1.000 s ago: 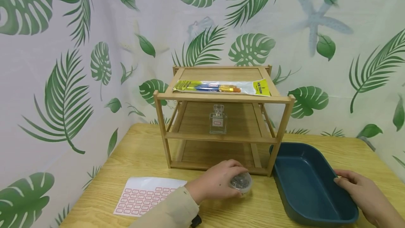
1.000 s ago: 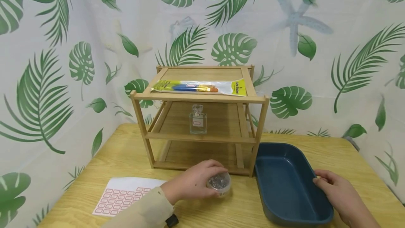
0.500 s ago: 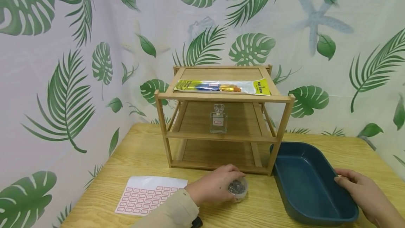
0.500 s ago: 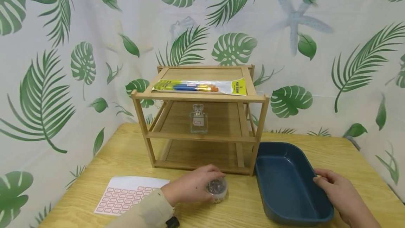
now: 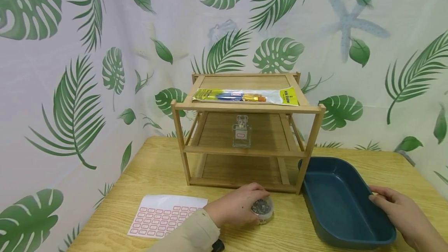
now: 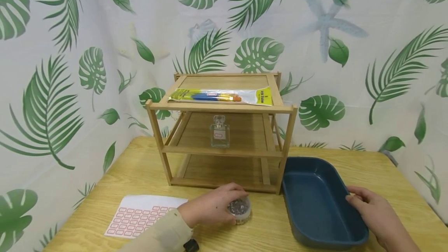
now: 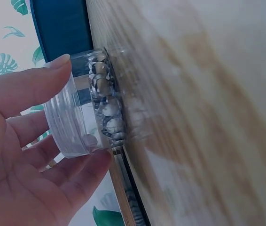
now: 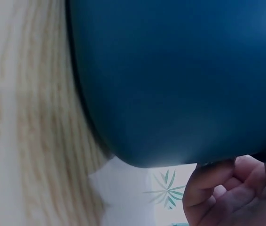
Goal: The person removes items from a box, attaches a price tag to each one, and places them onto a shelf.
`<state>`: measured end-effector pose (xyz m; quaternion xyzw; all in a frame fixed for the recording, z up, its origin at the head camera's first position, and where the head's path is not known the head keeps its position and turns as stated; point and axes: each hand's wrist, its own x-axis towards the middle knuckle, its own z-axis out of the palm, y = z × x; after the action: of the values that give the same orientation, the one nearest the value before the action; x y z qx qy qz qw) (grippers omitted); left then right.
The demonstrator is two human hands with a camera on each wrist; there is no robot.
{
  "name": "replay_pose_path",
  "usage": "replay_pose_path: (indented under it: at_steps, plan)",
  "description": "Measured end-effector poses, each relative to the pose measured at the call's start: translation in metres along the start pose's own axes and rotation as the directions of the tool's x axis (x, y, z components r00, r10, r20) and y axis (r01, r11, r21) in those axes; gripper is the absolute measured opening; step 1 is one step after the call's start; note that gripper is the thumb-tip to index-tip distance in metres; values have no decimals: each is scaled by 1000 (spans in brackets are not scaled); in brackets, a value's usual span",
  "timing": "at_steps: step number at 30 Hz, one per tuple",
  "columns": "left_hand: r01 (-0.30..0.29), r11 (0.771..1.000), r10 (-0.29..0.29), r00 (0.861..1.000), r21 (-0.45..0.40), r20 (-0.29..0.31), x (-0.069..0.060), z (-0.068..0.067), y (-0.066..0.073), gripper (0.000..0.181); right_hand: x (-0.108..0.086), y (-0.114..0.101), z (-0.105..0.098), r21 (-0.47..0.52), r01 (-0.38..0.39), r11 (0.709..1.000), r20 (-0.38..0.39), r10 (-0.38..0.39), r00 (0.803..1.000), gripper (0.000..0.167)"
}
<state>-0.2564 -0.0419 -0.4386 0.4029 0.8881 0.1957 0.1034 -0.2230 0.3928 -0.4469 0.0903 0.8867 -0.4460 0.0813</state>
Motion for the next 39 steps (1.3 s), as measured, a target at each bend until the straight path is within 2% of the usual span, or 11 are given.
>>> replay_pose_path:
  at_steps: [4, 8, 13, 17, 20, 25, 32, 34, 39]
  plan:
    - [6, 1000, -6, 1000, -2, 4, -1, 0, 2, 72, -1, -1, 0, -49, 12, 999, -43, -14, 999, 70]
    - [13, 1000, -13, 1000, -22, 14, -2, 1, 2, 73, -7, -5, 0, -142, 61, 988, -120, -78, 990, 67]
    - [12, 999, -13, 1000, -29, -22, -7, 0, 0, 77, -17, -20, 5, -229, 104, 968, -247, -161, 955, 62]
    - [14, 1000, -15, 998, -19, -54, -14, -4, -2, 77, -25, -38, 11, -305, 157, 939, -286, -248, 926, 56]
    - [25, 1000, -26, 997, -13, -74, -21, -10, -4, 77, -31, -52, 17, -339, 216, 916, -246, -308, 919, 54]
    - [51, 999, -51, 992, -2, -117, -35, -20, -9, 76, -39, -76, 34, -307, 327, 894, -140, -382, 914, 52]
    - [78, 997, -78, 977, -10, -196, -60, -35, -21, 77, -47, -109, 69, -259, 462, 848, -63, -492, 868, 45]
    - [97, 995, -100, 972, -25, -212, -68, -39, -25, 77, -49, -118, 80, -251, 488, 836, -42, -513, 857, 43]
    - [152, 985, -167, 955, -79, -243, -89, -47, -37, 77, -52, -138, 110, -191, 576, 795, 9, -585, 811, 39]
